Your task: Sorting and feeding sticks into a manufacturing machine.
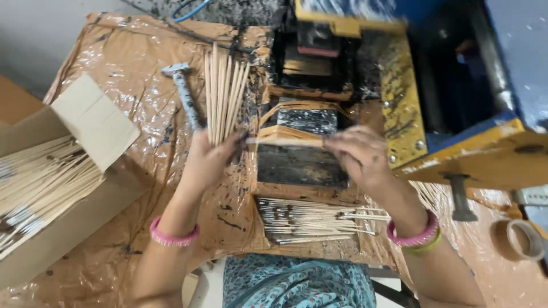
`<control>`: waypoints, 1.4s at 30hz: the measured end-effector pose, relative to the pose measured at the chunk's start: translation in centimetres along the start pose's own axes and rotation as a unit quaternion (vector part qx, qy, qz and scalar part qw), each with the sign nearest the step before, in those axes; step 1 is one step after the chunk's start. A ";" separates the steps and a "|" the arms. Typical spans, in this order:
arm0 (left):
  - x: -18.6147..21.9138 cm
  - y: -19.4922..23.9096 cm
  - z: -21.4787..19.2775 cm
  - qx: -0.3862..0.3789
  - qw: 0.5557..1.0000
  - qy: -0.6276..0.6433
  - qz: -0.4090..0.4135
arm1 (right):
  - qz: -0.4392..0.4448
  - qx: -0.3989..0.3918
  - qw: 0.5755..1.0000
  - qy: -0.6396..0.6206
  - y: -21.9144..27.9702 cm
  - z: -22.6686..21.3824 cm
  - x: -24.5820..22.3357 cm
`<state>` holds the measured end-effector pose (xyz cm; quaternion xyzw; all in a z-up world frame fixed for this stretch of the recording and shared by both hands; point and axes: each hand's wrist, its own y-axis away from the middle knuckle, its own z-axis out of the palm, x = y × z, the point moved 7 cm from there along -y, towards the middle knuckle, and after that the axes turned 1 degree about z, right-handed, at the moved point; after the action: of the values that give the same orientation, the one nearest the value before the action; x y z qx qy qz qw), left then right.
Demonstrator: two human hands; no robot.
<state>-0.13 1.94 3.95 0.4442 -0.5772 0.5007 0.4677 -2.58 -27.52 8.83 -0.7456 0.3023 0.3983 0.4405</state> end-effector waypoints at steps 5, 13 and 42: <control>-2.7 -5.6 1.4 0.008 0.980 0.162 -0.112 | -0.126 0.073 0.806 0.574 -2.6 1.4 -2.2; -4.8 -6.2 3.0 -0.017 0.950 0.260 -0.170 | 0.129 0.109 0.899 0.405 2.4 -1.7 4.5; 0.0 4.7 4.1 -0.202 0.979 -0.012 -0.009 | 0.086 0.131 0.983 -0.094 5.6 -1.0 -0.2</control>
<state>-5.14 -1.67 2.96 0.3516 -0.6677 0.3640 0.5460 -6.83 -30.75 6.99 -0.6115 0.3725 0.4600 0.5251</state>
